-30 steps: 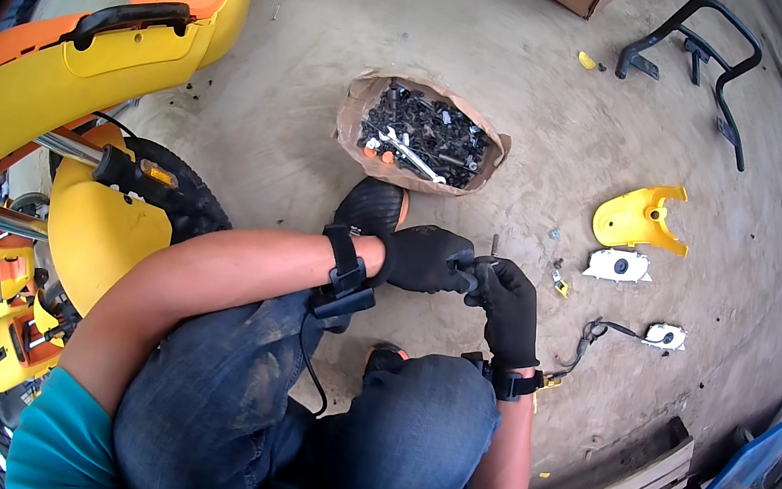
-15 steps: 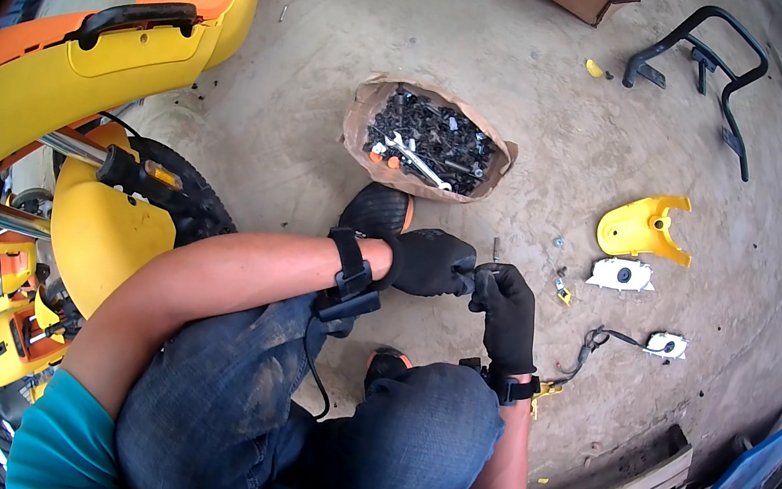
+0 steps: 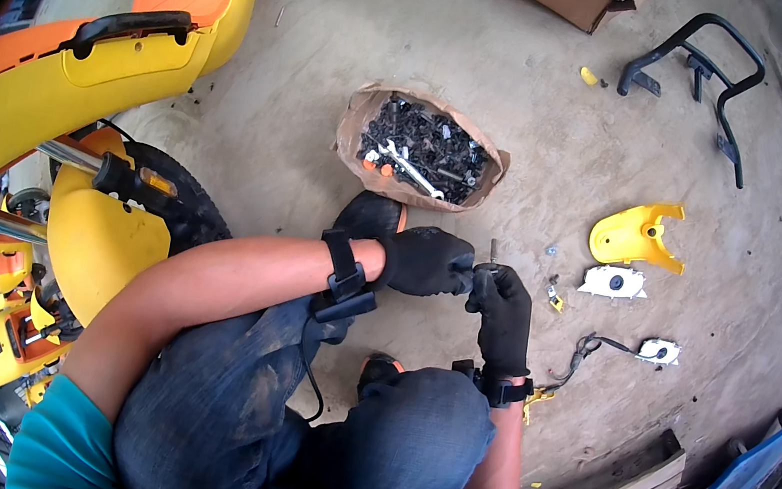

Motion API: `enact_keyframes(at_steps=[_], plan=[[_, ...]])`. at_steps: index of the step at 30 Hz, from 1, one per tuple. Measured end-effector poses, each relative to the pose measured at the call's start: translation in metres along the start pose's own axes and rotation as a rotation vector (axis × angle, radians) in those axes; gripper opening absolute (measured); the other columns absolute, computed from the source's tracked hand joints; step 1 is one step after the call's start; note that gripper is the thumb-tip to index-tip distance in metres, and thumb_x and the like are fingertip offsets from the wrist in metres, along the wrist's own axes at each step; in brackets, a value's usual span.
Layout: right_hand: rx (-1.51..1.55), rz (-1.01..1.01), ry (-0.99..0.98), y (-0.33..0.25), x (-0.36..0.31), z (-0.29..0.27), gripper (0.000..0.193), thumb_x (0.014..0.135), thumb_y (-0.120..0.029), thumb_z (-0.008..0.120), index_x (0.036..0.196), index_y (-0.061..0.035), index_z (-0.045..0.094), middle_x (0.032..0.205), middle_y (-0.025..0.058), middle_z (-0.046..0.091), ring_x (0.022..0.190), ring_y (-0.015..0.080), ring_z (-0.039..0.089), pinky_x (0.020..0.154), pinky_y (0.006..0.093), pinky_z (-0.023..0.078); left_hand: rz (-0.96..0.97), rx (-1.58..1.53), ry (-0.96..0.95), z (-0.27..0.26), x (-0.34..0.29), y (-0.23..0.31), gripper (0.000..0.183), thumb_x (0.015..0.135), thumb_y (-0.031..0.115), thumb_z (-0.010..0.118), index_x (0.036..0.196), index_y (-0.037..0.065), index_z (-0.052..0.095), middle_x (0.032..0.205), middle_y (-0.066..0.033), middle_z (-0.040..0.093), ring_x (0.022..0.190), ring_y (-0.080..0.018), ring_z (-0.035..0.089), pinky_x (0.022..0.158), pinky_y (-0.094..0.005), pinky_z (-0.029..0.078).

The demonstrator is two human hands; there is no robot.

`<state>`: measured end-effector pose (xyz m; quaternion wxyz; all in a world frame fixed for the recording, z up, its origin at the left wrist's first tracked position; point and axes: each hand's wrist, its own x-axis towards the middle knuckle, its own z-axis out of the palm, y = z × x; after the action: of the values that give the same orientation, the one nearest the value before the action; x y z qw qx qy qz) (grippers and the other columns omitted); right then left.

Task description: The person assembles a yellow and orange electric scooter by hand. They position a plastic panel onto the front frame, then pick up a small screw from a cardboard box and use a screwdriver to secure it into the assembly.

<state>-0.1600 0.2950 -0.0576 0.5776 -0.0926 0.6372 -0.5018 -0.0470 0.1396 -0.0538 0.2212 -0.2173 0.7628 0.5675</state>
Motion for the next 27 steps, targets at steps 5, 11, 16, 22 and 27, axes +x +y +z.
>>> enact_keyframes(at_steps=[5,11,16,22,27], plan=[[0.048,-0.025,0.043,-0.005,0.004,-0.002,0.015,0.095,-0.018,0.06,0.095,-0.0032,0.063,0.074,-0.0016,0.058,0.061,0.0047,0.049,0.057,0.0206,0.04,0.091,0.1,0.058,0.003,0.008,-0.003,0.03,0.086,0.038,0.061,0.089,0.008,0.058,0.088,-0.0157,0.062,0.088,-0.0358,0.06,0.076,-0.0463,0.043],[-0.03,-0.088,0.036,-0.01,0.009,-0.002,0.018,0.097,-0.023,0.057,0.094,-0.0056,0.061,0.074,-0.0011,0.059,0.059,0.0042,0.048,0.054,0.02,0.038,0.131,0.019,0.062,-0.005,0.008,0.001,0.025,0.086,0.033,0.059,0.094,0.009,0.059,0.09,-0.0143,0.063,0.087,-0.0329,0.061,0.076,-0.0446,0.044],[-0.015,-0.098,0.052,-0.014,0.008,-0.001,0.019,0.097,-0.025,0.056,0.094,-0.0063,0.061,0.074,-0.0019,0.059,0.058,0.0035,0.047,0.052,0.02,0.036,0.143,0.029,0.074,-0.007,0.007,0.004,0.024,0.086,0.031,0.059,0.097,0.01,0.059,0.09,-0.0136,0.063,0.087,-0.0323,0.061,0.076,-0.0443,0.045],[0.091,-0.061,0.074,-0.015,0.009,-0.006,0.021,0.095,-0.025,0.061,0.094,-0.0049,0.062,0.071,-0.0025,0.056,0.059,0.0054,0.049,0.055,0.0209,0.039,0.141,-0.074,0.089,-0.009,0.01,0.009,0.03,0.09,0.03,0.055,0.108,0.006,0.057,0.089,-0.0132,0.064,0.081,-0.0254,0.063,0.074,-0.0399,0.047],[0.108,-0.019,0.023,-0.02,0.01,0.0,0.023,0.097,-0.027,0.056,0.094,-0.0043,0.063,0.073,-0.0006,0.057,0.06,0.0068,0.05,0.055,0.0224,0.041,0.024,-0.244,0.014,-0.015,0.006,0.005,0.029,0.093,0.033,0.056,0.097,0.004,0.057,0.08,-0.0044,0.059,0.071,-0.0126,0.056,0.065,-0.032,0.046]])
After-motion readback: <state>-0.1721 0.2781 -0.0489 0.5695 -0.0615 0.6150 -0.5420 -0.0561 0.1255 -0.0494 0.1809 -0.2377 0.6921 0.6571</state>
